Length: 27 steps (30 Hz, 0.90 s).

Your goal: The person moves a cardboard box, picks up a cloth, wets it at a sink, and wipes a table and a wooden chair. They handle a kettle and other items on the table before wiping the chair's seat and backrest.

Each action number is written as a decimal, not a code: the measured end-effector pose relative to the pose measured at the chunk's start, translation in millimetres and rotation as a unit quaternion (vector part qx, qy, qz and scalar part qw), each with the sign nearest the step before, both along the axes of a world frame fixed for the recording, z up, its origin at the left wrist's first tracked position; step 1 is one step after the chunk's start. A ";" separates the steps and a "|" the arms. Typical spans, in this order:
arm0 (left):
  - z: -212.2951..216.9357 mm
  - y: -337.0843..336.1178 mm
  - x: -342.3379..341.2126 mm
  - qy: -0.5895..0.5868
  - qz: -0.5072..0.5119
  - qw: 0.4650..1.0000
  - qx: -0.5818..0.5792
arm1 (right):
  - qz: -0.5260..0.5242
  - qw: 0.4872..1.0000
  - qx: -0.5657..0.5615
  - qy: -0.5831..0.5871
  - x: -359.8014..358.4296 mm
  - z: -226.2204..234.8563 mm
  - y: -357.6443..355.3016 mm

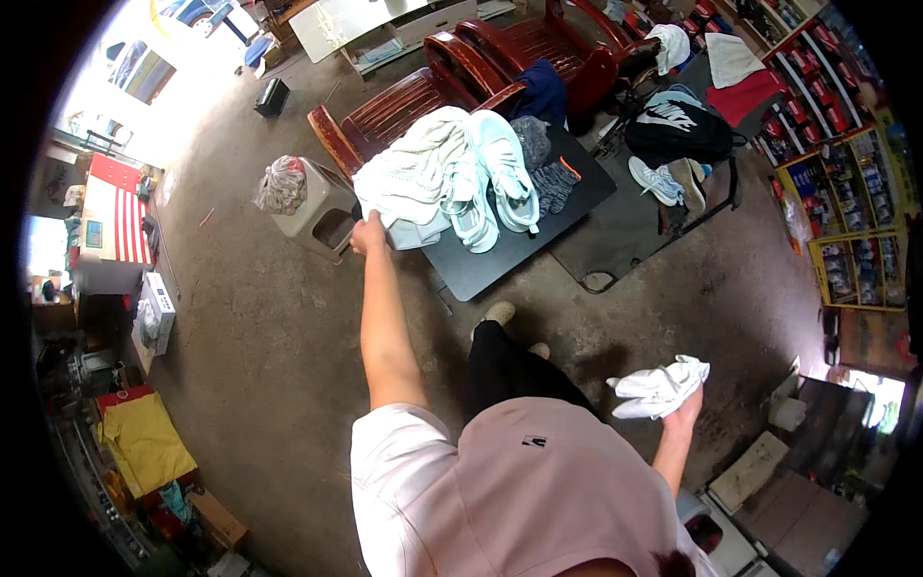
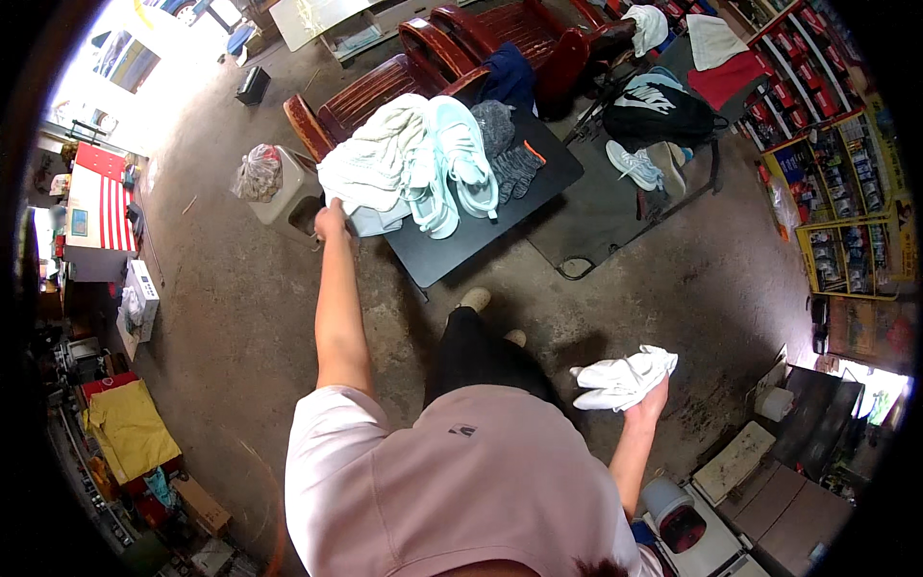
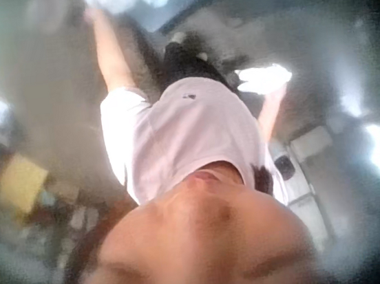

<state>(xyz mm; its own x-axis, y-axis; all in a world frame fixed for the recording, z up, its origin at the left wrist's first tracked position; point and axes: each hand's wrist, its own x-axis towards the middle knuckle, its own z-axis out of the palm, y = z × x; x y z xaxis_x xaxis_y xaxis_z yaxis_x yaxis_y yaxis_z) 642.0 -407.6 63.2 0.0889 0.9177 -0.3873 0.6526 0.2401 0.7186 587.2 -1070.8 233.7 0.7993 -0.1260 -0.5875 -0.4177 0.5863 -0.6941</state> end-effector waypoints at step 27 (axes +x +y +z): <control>609.0 -169.5 304.7 -0.673 -0.375 0.623 0.135 | -0.283 0.956 0.070 0.044 -26.6 -55.7 -22.8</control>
<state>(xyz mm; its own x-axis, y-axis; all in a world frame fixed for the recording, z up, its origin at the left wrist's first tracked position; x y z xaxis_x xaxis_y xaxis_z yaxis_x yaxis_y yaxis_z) 946.7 -577.2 672.2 0.6101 0.4385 0.6599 -0.7284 -0.0175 0.6850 560.7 -1093.6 177.9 0.5728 -0.4394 -0.6920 -0.0596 0.8196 -0.5698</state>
